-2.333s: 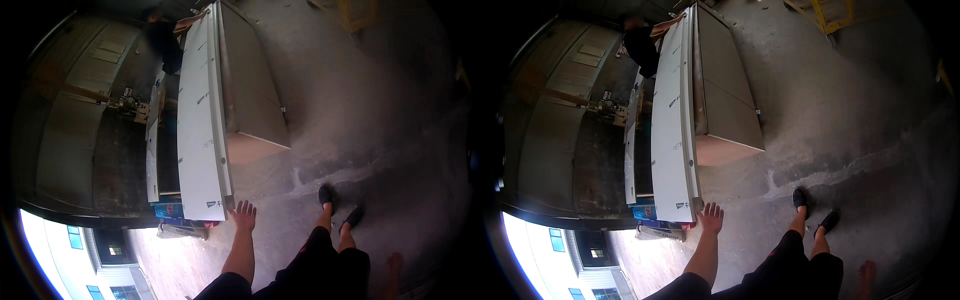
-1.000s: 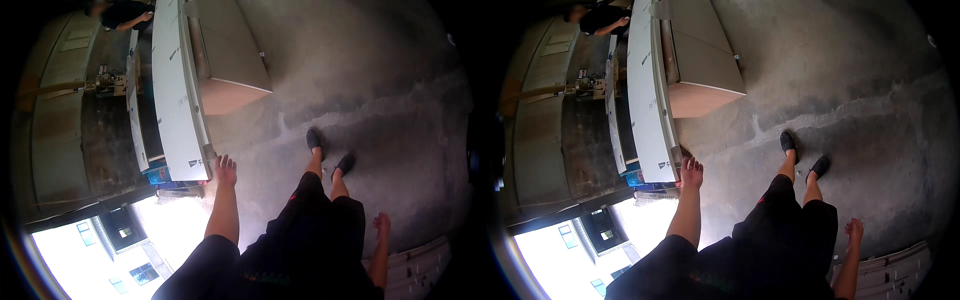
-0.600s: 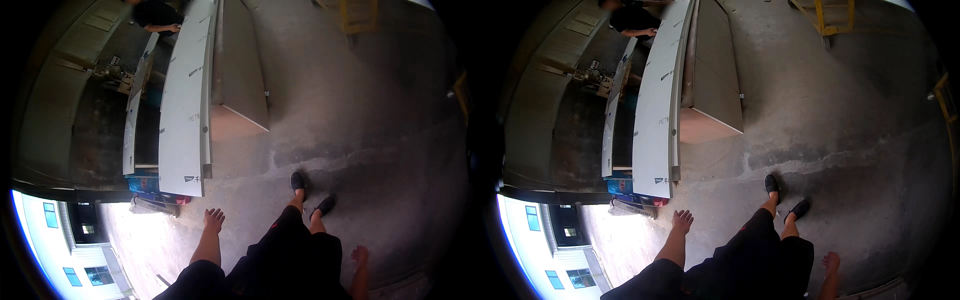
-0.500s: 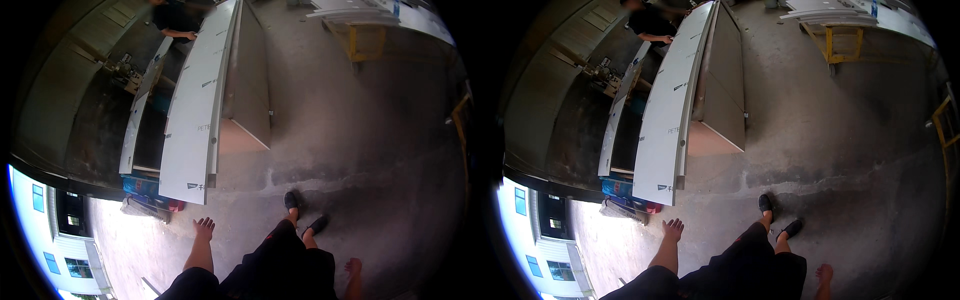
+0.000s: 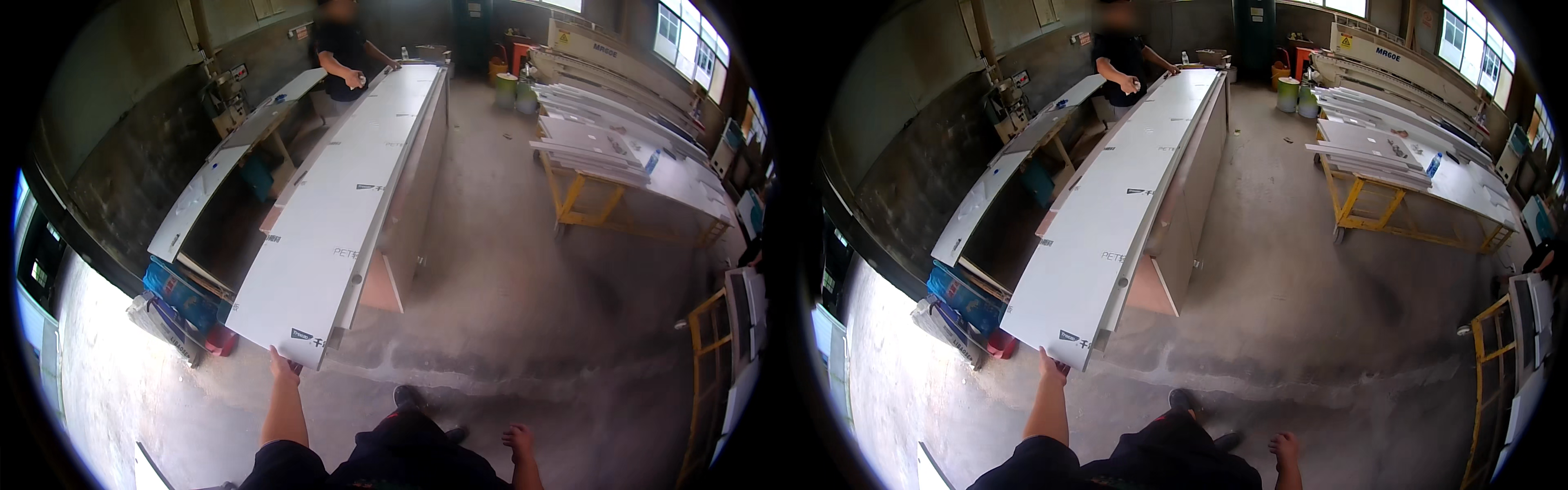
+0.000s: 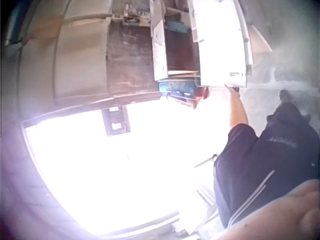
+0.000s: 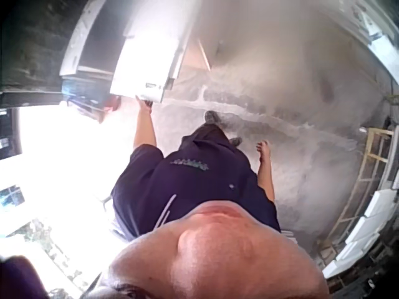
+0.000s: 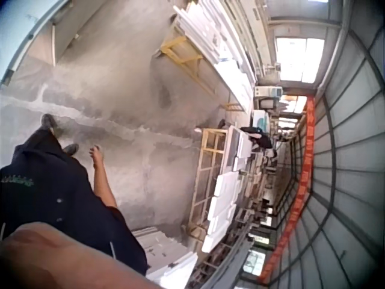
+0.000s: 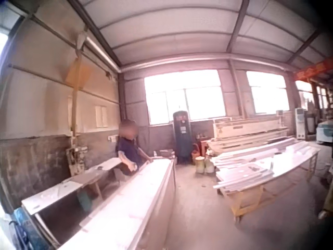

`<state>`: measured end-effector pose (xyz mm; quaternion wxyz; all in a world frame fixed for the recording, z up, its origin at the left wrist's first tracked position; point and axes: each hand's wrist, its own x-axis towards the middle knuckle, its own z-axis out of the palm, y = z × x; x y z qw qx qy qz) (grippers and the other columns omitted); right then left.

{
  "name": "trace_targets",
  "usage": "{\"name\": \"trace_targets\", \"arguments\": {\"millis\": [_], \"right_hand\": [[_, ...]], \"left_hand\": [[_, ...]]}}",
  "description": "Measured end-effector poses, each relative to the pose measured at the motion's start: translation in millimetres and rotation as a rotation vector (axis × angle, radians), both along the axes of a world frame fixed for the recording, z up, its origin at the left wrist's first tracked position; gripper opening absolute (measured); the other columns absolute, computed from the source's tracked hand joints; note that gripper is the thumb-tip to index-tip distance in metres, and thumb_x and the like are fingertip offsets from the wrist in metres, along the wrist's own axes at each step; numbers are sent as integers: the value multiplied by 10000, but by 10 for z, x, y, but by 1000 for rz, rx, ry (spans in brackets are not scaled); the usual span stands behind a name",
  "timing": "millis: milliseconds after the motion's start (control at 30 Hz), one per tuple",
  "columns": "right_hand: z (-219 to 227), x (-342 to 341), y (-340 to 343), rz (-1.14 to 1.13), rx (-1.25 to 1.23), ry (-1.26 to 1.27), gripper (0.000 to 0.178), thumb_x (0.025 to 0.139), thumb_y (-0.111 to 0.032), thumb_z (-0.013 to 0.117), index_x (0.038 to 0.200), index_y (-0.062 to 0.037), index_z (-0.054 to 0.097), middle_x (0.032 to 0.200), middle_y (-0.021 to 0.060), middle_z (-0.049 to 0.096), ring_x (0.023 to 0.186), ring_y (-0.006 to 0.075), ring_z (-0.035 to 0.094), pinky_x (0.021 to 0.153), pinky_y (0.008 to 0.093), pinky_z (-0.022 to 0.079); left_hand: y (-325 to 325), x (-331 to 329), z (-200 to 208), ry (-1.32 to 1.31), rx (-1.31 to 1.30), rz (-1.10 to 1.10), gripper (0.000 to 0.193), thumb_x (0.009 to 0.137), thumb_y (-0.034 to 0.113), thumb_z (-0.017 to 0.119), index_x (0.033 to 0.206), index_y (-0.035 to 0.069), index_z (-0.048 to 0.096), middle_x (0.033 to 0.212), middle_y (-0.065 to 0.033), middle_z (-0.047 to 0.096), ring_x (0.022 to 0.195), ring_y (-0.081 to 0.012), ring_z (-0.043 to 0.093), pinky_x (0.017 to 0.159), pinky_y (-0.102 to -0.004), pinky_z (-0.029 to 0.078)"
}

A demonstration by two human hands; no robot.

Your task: The person lifts and stacks large white panels in a workshop environment. They move between stacks, pick up individual panels, and place them onto a growing pile. The person also handles a white plastic strip, placing it on a panel before stacking it.

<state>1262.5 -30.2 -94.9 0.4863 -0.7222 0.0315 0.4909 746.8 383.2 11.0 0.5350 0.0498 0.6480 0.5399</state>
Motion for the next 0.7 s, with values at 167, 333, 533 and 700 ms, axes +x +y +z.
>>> {"name": "trace_targets", "arguments": {"millis": [167, 333, 533, 700], "right_hand": [[241, -180, 1015, 154, 142, -32, 247, 879, -162, 552, 1071, -6, 555, 809, 113, 613, 631, 175, 596, 526, 284, 491], [414, -311, 2203, 324, 94, -38, 229, 888, -170, 574, 1065, -24, 581, 830, 100, 628, 668, 167, 599, 563, 297, 502], [709, -593, 3663, 508, 169, -44, 201, 902, -209, 577, 1017, -50, 619, 863, 93, 649, 739, 174, 616, 639, 302, 510], [1138, -693, 4925, 666, 240, -17, 196, 896, -237, 579, 995, -69, 602, 830, 70, 633, 704, 161, 611, 613, 297, 503]], "left_hand": [[92, 103, 19, 7, -46, 165, 589, 924, 544, 464, 1264, 65, 509, 1081, -97, 628, 911, -269, 650, 706, -407, 551], [106, 83, 50, -94, -21, 155, 600, 933, 527, 443, 1305, 57, 470, 1208, -120, 572, 991, -297, 628, 793, -431, 536], [76, 164, 169, -100, 9, 146, 622, 945, 543, 403, 1328, 56, 452, 1275, -110, 535, 1115, -300, 562, 895, -444, 481], [-6, 319, 231, -123, 5, 147, 634, 966, 528, 353, 1361, 36, 419, 1310, -113, 512, 1155, -302, 531, 941, -440, 445]]}}
